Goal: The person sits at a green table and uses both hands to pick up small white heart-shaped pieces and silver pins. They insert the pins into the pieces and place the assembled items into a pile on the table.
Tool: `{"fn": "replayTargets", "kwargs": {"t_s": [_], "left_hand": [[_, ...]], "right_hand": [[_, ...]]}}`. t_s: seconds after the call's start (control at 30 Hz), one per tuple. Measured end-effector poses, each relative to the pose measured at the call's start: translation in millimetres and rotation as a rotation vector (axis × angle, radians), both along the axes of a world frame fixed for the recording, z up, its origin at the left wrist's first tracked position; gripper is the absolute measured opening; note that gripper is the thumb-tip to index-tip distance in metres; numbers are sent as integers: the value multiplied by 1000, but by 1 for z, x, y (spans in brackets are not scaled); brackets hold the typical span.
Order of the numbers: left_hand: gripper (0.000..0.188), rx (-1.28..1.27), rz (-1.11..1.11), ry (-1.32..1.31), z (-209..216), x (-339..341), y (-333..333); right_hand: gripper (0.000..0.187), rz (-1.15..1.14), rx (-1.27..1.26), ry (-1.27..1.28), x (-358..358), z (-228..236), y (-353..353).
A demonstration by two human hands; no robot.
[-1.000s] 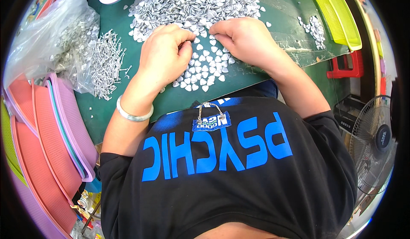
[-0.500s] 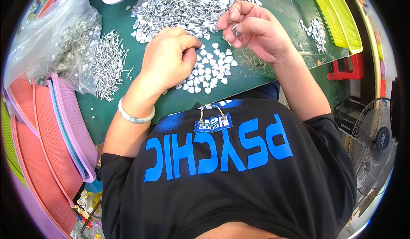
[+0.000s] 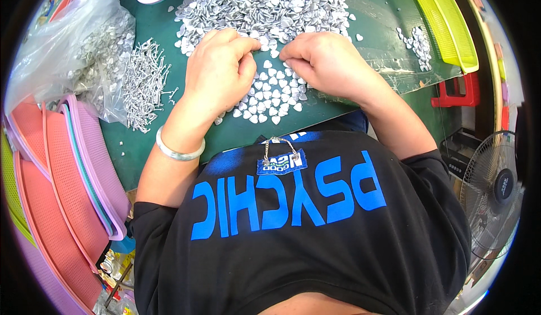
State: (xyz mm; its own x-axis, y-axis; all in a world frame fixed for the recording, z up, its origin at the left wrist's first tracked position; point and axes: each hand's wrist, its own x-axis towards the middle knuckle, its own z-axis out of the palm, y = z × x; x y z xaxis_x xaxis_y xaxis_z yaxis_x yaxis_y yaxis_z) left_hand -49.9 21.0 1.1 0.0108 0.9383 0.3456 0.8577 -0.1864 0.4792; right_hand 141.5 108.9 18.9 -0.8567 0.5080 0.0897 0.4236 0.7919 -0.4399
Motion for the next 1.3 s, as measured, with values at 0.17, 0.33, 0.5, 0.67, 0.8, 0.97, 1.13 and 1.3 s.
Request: {"fn": "replayTargets", "kwargs": {"t_s": [0.17,0.33,0.5,0.67,0.8,0.97,1.13,1.3], "left_hand": [[16,22,-34,9,-1,3,1],[14,10,-50,5,-1,3,1],[14,-4,-95,-57,-3,2,0],[14,-19,-97,-54,-1,3,0],[14,-29,-129,-36,-2,1,1],[14,-35,-126,-62,-3,1,0],[14,-39,-104,-65,-2,2,0],[14,-32,-113,-68,-3,2,1]], "right_hand": [[12,-31,129,94,-7,-9,3],[12,-28,142,42,-11,-13,4],[12,52,38,41,-1,-5,6],[10,-22,142,119,-6,-6,7],[8,-40,211,59,-15,-14,8],[9,-36,211,71,-18,-13,9],[11,-41,-6,-17,-15,3,8],[12,-90,99,56,-14,-5,6]]}}
